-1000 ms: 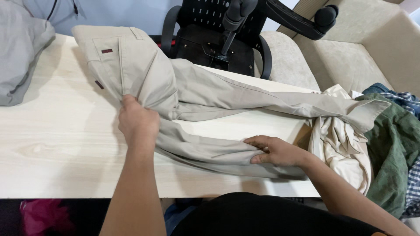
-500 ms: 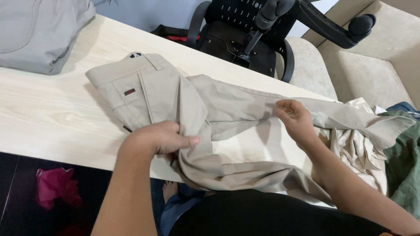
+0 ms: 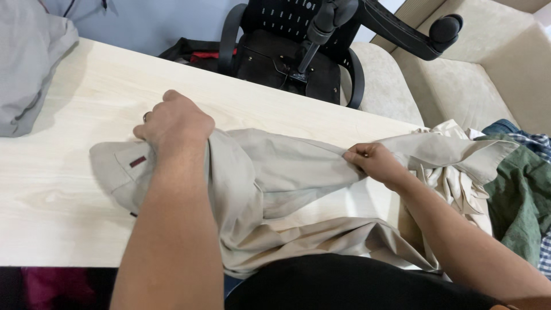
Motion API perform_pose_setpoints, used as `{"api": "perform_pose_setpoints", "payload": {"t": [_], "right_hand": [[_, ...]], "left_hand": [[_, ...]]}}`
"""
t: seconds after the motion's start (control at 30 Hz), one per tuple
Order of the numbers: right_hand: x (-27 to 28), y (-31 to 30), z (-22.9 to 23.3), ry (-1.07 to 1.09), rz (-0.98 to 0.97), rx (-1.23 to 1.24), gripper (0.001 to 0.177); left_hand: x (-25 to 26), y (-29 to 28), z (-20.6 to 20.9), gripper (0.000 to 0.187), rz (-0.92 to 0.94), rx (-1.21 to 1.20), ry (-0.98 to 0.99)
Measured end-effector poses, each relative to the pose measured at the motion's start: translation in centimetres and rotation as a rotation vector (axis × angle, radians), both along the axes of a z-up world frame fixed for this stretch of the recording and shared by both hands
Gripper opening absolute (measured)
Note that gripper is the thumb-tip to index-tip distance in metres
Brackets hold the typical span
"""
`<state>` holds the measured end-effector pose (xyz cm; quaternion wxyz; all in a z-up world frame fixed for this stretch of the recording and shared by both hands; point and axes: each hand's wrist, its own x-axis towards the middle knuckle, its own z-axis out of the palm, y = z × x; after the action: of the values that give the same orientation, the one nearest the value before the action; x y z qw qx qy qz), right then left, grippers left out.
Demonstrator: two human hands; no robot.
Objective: The person folds a pair of light grey shorts and a pair of beige trousers on a light wooden table. They smooth the fabric, fold the legs, and then fold the garments into compact rectangles.
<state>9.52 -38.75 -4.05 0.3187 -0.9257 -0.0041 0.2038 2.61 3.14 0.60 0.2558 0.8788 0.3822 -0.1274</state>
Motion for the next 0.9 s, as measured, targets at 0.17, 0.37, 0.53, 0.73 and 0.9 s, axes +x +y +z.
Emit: {"api": "perform_pose_setpoints", "payload": {"t": [0.17,0.37,0.53,0.73,0.9], "right_hand": [[1.9,-3.6,2.9,-0.130,-0.225,0.144,0.023],[4.6,-6.9,8.0,-0.416,-0.394,0.364,0.019],[5.5,-5.3,8.5,-0.426,-0.390,0.128,0.035],[1.9,-3.7,4.4,-0.368,-0.014,-0.180,0.073],[-0.6,-3.2,1.8,-0.323,0.333,-0.339,0.091]], "left_hand": [[-1.9,0.8,1.7,0.031,0.090,0.048,-0.387],[-5.4,1.6,3.5,0.030,0.246,0.282,-1.035],[-5.5,2.1,3.6,0.041,0.048,0.265,-0.329],[-6.9,1.5,1.7,0.033,0.105,-0.099,0.149],[-6.4,0.4,0.8,0.050,-0.085,0.148,0.024]]}}
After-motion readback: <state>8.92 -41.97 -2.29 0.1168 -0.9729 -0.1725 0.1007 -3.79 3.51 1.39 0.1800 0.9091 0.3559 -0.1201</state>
